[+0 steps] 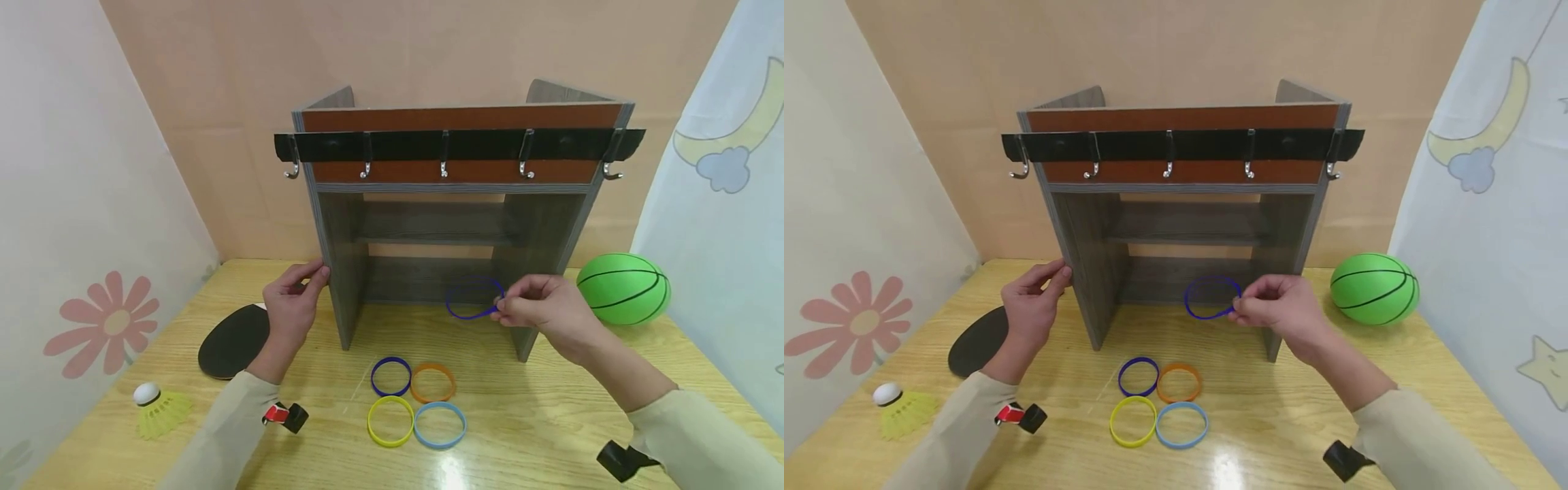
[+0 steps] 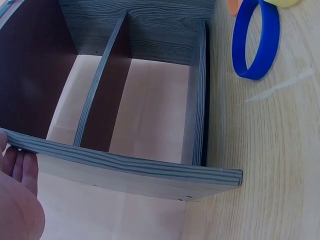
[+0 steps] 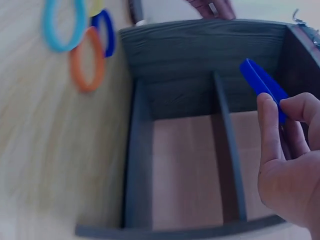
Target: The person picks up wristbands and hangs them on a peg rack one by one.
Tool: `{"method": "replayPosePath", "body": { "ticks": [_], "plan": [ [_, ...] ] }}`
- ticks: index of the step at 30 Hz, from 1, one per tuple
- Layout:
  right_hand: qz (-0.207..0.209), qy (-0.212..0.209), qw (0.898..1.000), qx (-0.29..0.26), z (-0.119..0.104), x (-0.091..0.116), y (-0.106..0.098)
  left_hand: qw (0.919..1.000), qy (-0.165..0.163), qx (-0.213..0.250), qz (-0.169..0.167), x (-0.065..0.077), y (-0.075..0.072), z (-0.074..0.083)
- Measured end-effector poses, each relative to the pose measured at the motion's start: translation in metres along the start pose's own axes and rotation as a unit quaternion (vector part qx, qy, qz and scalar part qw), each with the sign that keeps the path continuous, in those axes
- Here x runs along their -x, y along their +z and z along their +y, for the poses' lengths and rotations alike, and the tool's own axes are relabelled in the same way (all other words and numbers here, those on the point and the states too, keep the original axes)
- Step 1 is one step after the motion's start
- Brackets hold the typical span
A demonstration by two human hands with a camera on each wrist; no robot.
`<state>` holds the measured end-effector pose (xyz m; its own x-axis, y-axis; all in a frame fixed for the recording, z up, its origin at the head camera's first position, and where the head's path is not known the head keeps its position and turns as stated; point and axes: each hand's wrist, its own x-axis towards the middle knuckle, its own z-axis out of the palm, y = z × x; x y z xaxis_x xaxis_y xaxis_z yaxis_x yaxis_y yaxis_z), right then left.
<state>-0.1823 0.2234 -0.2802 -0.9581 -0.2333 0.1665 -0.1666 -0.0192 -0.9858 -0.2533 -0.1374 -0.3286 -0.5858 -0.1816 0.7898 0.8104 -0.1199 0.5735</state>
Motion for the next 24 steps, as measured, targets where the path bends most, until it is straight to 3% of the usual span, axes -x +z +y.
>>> {"method": "replayPosePath", "body": {
  "ticks": [4, 12, 24],
  "plan": [
    [-0.001, -0.005, 0.999, -0.054, -0.013, -0.01, 0.013, 0.9999, -0.002, 0.01, -0.005, 0.0, -0.001, 0.0],
    [-0.009, -0.018, 0.996, -0.09, -0.037, -0.037, 0.041, 0.9998, -0.006, 0.018, -0.005, -0.002, -0.002, -0.001],
    [-0.043, -0.044, 0.979, -0.193, -0.061, -0.065, 0.101, 0.9997, -0.012, 0.019, -0.01, -0.002, -0.003, -0.001]
  ]
}}
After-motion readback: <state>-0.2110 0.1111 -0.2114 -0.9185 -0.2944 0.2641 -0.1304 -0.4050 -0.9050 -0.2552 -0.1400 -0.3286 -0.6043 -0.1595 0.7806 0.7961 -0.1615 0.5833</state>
